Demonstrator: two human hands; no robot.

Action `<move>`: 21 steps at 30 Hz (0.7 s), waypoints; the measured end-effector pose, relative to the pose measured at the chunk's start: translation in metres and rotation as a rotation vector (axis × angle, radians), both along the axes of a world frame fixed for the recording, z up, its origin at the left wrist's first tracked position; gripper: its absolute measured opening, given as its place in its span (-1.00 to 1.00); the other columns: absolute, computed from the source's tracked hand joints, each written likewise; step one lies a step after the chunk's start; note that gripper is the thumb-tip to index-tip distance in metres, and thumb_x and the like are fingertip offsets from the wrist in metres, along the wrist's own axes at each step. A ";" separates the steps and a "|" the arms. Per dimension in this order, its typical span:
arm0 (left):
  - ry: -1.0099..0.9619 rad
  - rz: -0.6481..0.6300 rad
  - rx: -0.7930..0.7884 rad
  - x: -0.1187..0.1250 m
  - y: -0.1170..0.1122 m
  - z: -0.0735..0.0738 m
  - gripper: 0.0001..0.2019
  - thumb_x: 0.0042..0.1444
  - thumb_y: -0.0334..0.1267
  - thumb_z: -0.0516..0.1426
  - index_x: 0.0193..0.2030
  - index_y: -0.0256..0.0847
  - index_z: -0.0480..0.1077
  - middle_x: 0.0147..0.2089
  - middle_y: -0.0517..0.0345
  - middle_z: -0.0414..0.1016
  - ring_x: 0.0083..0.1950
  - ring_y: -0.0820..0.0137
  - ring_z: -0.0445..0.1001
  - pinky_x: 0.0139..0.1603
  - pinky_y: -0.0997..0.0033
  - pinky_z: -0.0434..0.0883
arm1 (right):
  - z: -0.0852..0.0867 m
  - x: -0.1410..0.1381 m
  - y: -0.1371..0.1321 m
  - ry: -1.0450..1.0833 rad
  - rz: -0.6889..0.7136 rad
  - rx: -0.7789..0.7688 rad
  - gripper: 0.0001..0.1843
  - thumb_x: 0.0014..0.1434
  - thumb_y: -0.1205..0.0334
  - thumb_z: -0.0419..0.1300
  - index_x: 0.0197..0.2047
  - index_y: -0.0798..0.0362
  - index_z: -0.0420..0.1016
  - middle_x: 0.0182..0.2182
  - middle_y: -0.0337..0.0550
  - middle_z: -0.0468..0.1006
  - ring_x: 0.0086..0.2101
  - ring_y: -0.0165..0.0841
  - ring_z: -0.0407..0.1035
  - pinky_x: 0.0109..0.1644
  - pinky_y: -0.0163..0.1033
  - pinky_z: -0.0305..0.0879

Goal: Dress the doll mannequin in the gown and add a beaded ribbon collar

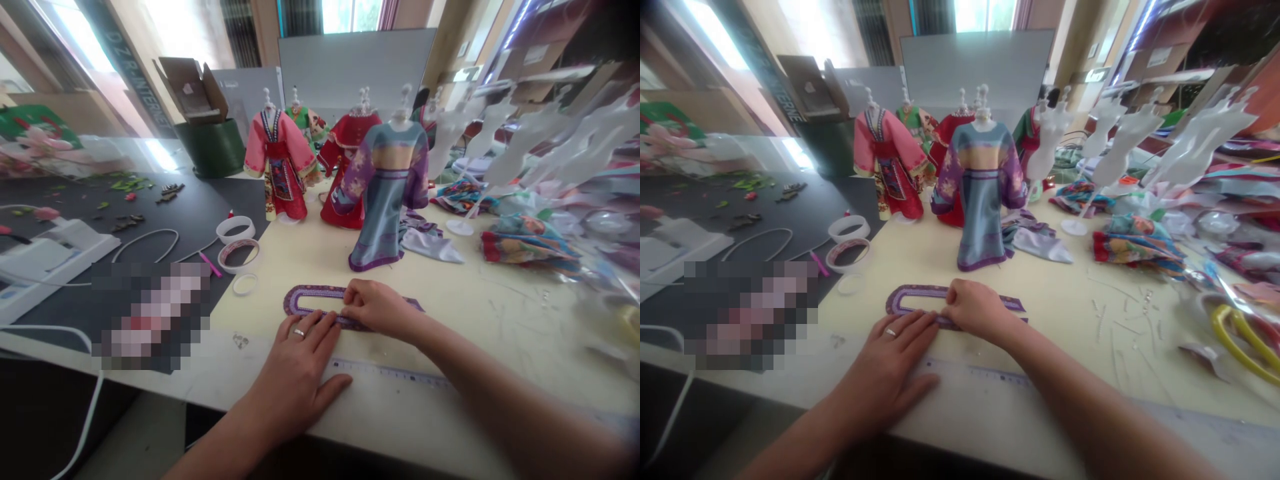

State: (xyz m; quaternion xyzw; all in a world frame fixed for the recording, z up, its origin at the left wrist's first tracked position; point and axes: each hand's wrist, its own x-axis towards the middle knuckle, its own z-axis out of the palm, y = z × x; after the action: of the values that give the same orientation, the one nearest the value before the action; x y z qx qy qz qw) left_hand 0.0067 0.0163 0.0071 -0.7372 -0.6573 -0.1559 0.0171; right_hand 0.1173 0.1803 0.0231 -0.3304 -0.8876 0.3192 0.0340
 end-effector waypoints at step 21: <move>0.000 0.001 -0.006 0.001 0.000 0.000 -0.49 0.15 -0.01 -0.03 0.16 -0.27 0.21 0.20 -0.07 0.25 0.20 0.07 0.17 0.17 -0.05 0.06 | -0.002 0.002 -0.005 -0.001 0.011 0.105 -0.90 0.00 0.24 0.11 -0.36 0.04 0.35 -0.45 -0.20 0.48 -0.47 -0.40 0.28 -0.46 -0.35 -0.01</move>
State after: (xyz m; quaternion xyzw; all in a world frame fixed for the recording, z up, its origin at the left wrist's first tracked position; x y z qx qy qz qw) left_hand 0.0074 0.0163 0.0067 -0.7367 -0.6582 -0.1541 0.0149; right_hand 0.1191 0.1756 0.0211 -0.3236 -0.9049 0.2720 0.0490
